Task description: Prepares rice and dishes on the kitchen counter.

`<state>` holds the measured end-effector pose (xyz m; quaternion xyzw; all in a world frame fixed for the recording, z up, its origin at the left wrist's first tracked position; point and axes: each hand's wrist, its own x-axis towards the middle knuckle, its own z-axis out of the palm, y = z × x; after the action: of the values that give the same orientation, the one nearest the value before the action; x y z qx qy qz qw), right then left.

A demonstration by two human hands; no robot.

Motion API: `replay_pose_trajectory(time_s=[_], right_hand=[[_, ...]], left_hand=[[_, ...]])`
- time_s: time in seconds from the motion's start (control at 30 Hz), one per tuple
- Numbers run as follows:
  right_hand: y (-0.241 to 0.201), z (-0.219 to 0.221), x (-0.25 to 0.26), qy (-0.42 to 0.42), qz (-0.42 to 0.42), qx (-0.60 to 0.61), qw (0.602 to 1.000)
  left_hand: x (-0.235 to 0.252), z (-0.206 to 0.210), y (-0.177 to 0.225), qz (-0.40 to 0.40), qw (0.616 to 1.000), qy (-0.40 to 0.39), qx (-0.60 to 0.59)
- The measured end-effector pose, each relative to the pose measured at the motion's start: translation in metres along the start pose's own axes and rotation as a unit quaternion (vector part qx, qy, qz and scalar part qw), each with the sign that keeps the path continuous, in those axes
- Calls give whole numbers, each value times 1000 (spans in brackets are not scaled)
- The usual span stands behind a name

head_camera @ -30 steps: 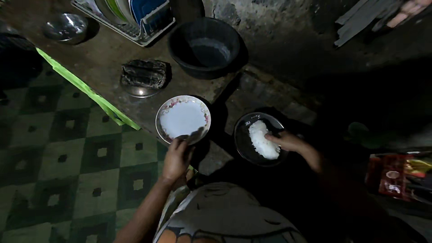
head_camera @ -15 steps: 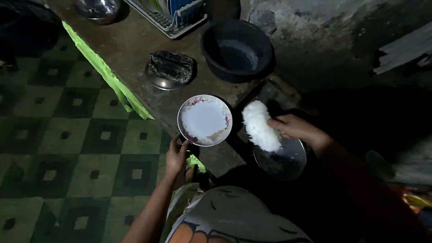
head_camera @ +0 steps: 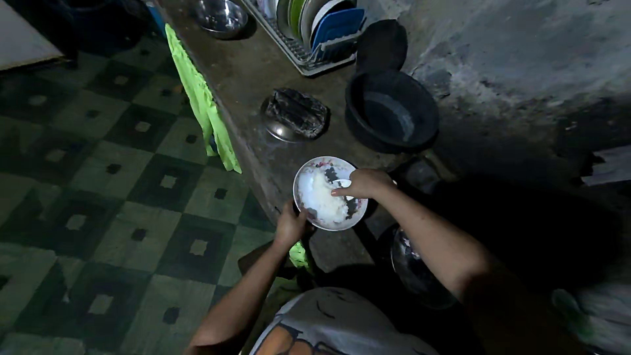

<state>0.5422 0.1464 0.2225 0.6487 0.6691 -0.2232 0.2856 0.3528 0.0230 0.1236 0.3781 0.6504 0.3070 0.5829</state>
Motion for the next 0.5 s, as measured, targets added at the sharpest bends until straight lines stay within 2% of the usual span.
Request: replay_pose_trajectory(time_s=[0.07, 0.2, 0.33, 0.4, 0.5], right_hand=[[4, -1, 2, 15, 21, 3, 1000], [2, 1, -13, 116, 52, 9, 992], [-1, 14, -20, 101, 64, 43, 992], [7, 17, -17, 90, 66, 130, 985], [33, 21, -6, 121, 74, 334, 932]], left_hand=[[1, 1, -1, 9, 1000, -6, -19], [3, -1, -3, 25, 999, -10, -24], [3, -3, 5, 22, 1000, -11, 8], [5, -5, 9, 19, 1000, -15, 9], [11, -8, 15, 9, 1000, -17, 12]])
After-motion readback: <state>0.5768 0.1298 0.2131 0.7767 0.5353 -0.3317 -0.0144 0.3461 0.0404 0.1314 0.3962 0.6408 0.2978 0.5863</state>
